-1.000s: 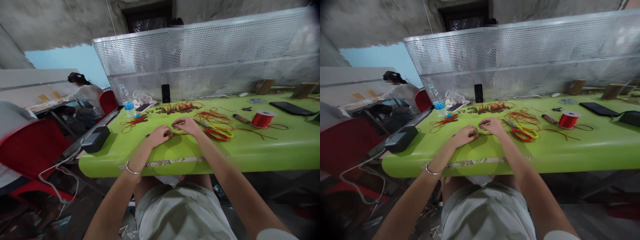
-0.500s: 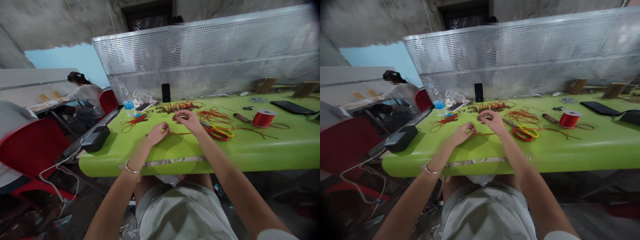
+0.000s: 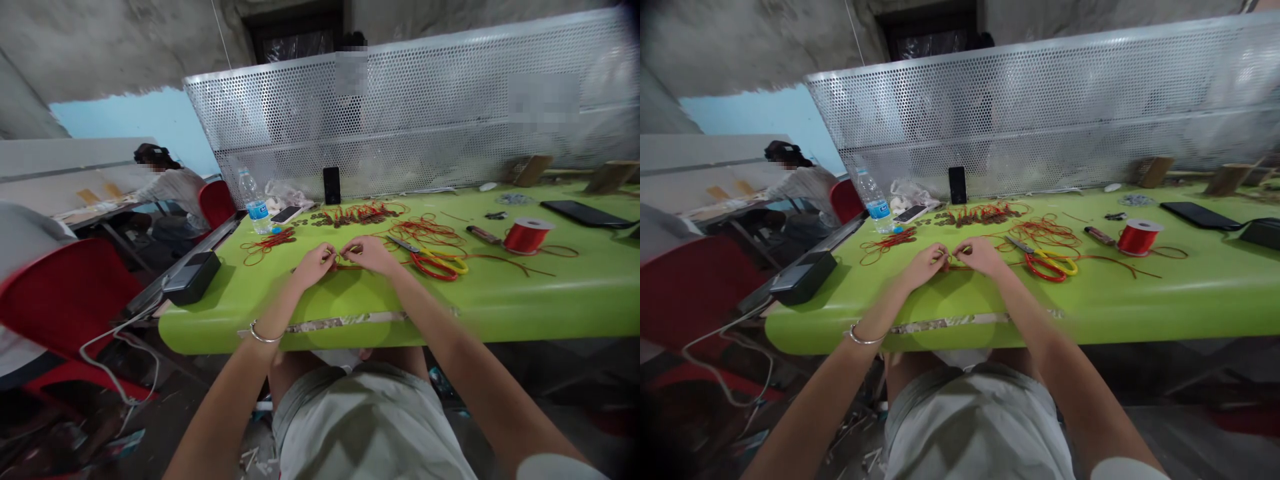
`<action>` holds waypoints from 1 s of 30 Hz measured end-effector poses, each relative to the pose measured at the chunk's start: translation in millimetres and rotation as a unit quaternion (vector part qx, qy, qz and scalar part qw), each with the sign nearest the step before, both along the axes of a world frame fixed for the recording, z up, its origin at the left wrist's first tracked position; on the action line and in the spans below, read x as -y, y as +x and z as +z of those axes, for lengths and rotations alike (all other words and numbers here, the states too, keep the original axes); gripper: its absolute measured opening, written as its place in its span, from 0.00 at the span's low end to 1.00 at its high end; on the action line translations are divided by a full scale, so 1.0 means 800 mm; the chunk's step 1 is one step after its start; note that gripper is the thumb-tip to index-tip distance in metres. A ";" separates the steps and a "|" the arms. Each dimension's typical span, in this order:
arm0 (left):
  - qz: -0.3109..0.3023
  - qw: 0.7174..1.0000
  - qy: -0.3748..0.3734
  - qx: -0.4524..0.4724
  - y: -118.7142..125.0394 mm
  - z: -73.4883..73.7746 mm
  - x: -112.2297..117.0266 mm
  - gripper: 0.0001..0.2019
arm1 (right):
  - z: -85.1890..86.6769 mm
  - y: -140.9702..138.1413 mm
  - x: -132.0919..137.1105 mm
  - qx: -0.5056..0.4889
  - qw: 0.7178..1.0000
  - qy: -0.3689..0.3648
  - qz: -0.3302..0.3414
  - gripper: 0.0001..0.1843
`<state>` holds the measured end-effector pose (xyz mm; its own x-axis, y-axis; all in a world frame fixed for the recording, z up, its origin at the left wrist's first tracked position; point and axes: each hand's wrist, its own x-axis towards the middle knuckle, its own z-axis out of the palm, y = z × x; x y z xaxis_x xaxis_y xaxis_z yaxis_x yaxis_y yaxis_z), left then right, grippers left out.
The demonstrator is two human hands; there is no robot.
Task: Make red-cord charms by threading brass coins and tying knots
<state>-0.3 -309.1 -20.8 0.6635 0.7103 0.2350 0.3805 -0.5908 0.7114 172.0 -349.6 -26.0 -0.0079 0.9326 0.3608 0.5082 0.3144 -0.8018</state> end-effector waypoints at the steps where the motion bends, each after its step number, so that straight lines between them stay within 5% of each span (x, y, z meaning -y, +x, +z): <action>1: 0.001 1.000 0.001 0.000 0.000 -0.001 -0.001 0.04 | 0.000 -0.001 0.001 0.014 1.000 0.005 -0.003 0.06; 8: -0.008 1.000 0.006 0.019 0.001 -0.005 -0.004 0.04 | 0.000 -0.006 0.003 0.089 0.996 0.017 0.000 0.11; 13: -0.011 0.998 0.050 0.023 0.000 -0.001 0.001 0.06 | 0.000 -0.003 0.000 0.064 0.998 -0.001 -0.011 0.11; 20: 0.072 0.988 0.134 -0.032 -0.002 0.004 0.000 0.07 | -0.007 0.000 -0.006 0.023 0.999 -0.021 -0.007 0.08; 30: 0.107 0.987 0.115 -0.019 -0.002 0.008 -0.001 0.07 | 0.006 -0.001 -0.001 -0.080 0.994 -0.064 0.024 0.11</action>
<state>-2.0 -308.6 -14.1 0.5163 0.7653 0.3843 0.5376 -0.6390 0.5502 171.4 -348.5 -20.9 -0.0051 0.9711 0.2384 0.3587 0.2243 -0.9061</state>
